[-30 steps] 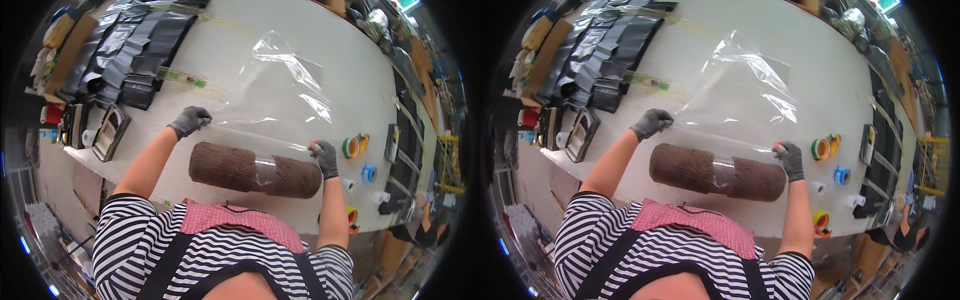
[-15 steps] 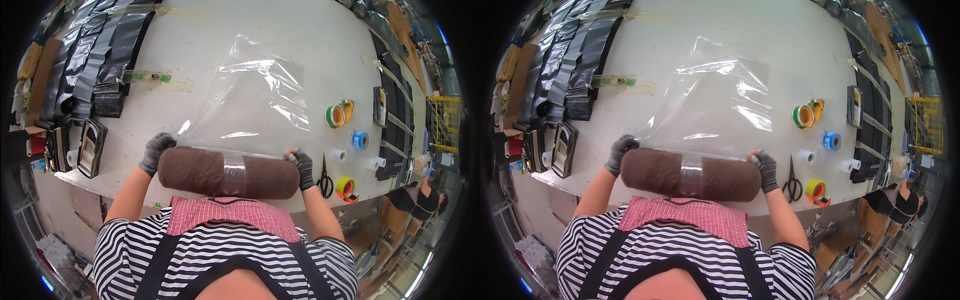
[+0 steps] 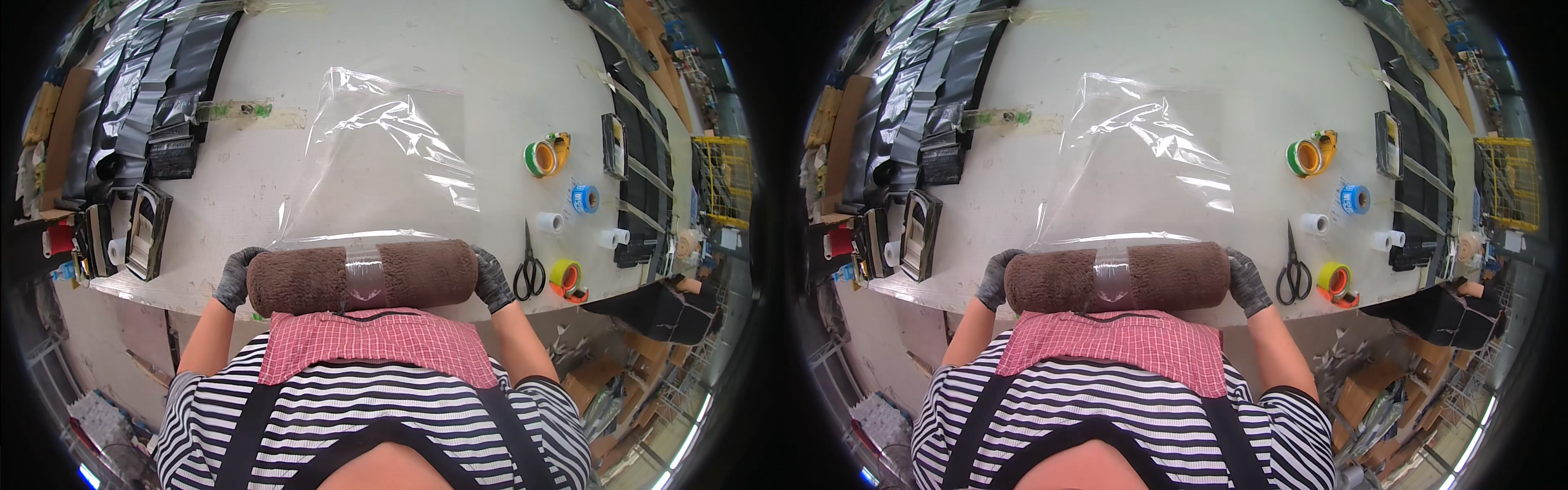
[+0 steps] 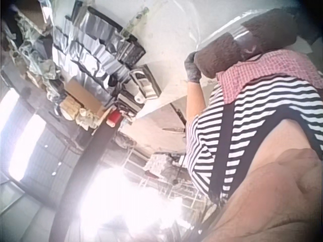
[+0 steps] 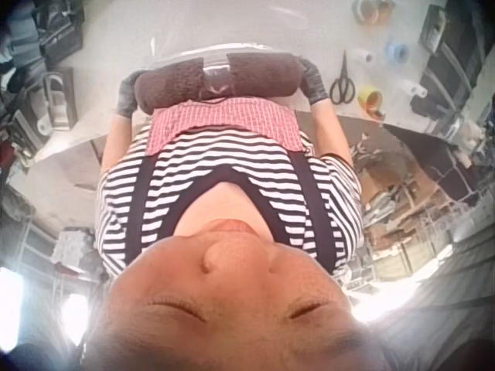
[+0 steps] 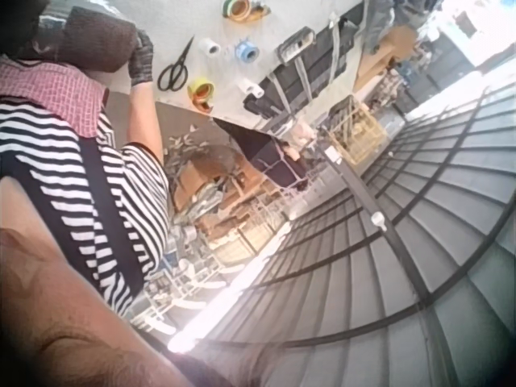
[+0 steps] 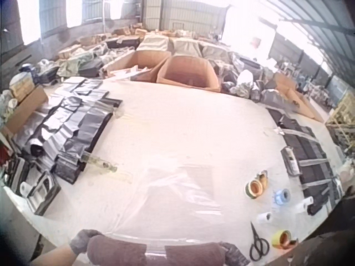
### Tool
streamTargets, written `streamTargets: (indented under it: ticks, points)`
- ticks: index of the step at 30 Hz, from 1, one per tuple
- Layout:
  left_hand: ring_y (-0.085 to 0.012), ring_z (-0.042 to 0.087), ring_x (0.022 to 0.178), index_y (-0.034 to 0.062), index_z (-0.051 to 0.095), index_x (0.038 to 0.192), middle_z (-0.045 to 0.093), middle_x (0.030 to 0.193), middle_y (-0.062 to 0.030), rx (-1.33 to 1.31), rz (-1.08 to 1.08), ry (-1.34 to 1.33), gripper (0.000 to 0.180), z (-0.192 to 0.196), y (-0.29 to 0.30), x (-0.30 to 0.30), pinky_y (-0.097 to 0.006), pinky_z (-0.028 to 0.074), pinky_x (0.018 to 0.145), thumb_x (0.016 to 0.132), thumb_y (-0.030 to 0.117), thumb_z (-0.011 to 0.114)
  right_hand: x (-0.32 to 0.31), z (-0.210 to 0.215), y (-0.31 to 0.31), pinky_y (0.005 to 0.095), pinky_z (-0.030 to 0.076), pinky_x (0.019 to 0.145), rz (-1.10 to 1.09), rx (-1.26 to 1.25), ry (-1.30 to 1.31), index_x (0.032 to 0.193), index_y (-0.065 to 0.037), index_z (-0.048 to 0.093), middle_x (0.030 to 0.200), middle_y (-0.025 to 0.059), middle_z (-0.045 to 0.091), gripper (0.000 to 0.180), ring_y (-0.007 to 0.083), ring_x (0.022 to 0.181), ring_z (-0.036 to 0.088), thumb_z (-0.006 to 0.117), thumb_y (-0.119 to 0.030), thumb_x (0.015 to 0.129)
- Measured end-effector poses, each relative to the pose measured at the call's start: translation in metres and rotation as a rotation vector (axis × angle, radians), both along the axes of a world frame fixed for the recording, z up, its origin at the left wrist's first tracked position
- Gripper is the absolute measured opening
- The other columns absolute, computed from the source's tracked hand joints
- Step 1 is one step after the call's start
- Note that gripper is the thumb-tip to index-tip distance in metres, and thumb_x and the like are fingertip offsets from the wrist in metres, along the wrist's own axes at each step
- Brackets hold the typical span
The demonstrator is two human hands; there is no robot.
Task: The person rolls several gray pads with brown trim into a cylindrical bundle, secures it with clear tape from a dispenser, and wraps the bundle in a clear plastic sheet followed by a black plastic sheet.
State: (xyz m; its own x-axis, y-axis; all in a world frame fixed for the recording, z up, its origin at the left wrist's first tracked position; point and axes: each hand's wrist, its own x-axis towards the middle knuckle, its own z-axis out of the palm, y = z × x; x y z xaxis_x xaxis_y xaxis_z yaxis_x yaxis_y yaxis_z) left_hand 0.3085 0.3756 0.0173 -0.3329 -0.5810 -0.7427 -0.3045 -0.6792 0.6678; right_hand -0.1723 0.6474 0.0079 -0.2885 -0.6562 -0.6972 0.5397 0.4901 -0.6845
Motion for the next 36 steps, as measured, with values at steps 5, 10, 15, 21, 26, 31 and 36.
streamTargets:
  ticks: [5,10,15,21,26,31,36]
  points:
    - [-0.0181,0.065,0.088,-0.0013,0.068,0.108,0.072,0.102,-0.0115,0.111,0.151,0.046,0.025,-0.022,0.015,0.027,-0.034,0.056,0.08,0.084,0.001,0.07,0.014,0.035,-0.007,0.0337,0.046,0.098,0.066,-0.124,-0.126,0.131,0.0,0.057,0.124,0.0074,0.062,0.061,0.0179,0.111,0.058,0.067,-0.043,0.09]
    - [-0.0157,0.065,0.084,-0.0006,0.069,0.107,0.072,0.099,-0.0093,-0.057,-0.036,-0.131,0.024,-0.041,0.027,0.046,-0.032,0.055,0.074,0.084,0.004,0.072,0.036,0.062,-0.016,0.0361,0.045,0.099,0.131,-0.025,0.005,0.131,0.001,0.056,0.125,0.0104,0.061,0.068,0.0206,0.115,0.056,0.07,-0.047,0.086]
    - [-0.0144,0.065,0.081,-0.0009,0.069,0.109,0.072,0.098,-0.0091,0.144,0.075,-0.11,0.025,-0.04,0.029,0.044,-0.031,0.054,0.071,0.085,0.005,0.071,0.043,0.059,-0.026,0.0365,0.049,0.094,-0.01,0.141,0.082,0.127,-0.002,0.06,0.121,0.0115,0.064,0.063,0.0226,0.108,0.061,0.072,-0.046,0.084]
    - [-0.0184,0.067,0.077,-0.0008,0.069,0.112,0.073,0.095,-0.0105,0.067,-0.154,-0.192,0.028,-0.022,0.031,0.042,-0.035,0.056,0.067,0.084,0.006,0.072,0.04,0.065,-0.028,0.037,0.05,0.092,0.074,0.257,0.12,0.127,-0.004,0.06,0.12,0.0124,0.064,0.066,0.0237,0.109,0.061,0.069,-0.054,0.085]
    - [-0.0264,0.07,0.079,0.0012,0.069,0.114,0.073,0.095,-0.0125,0.253,-0.05,-0.223,0.031,-0.001,0.032,0.031,-0.041,0.058,0.067,0.085,0.011,0.073,0.029,0.044,-0.017,0.0408,0.052,0.087,0.083,0.415,0.082,0.129,-0.007,0.06,0.121,0.0128,0.065,0.069,0.0257,0.107,0.062,0.066,-0.059,0.085]
    - [-0.0345,0.063,0.108,0.0021,0.057,0.131,0.064,0.12,-0.0176,0.395,0.052,0.012,0.065,-0.001,0.035,0.044,-0.049,0.057,0.076,0.085,0.046,0.07,0.028,0.061,-0.042,0.0465,0.053,0.082,0.159,0.516,0.036,0.128,-0.009,0.061,0.122,0.0115,0.065,0.066,0.0266,0.106,0.063,0.064,-0.061,0.086]
    - [-0.0395,0.049,0.129,0.0029,0.041,0.145,0.049,0.142,-0.0202,0.276,-0.259,0.02,0.112,0.068,0.027,0.015,-0.057,0.053,0.085,0.07,0.084,0.061,0.012,0.036,-0.039,0.0496,0.058,0.073,0.221,0.437,0.018,0.131,-0.005,0.058,0.124,0.0179,0.062,0.072,0.0329,0.101,0.066,0.057,-0.064,0.088]
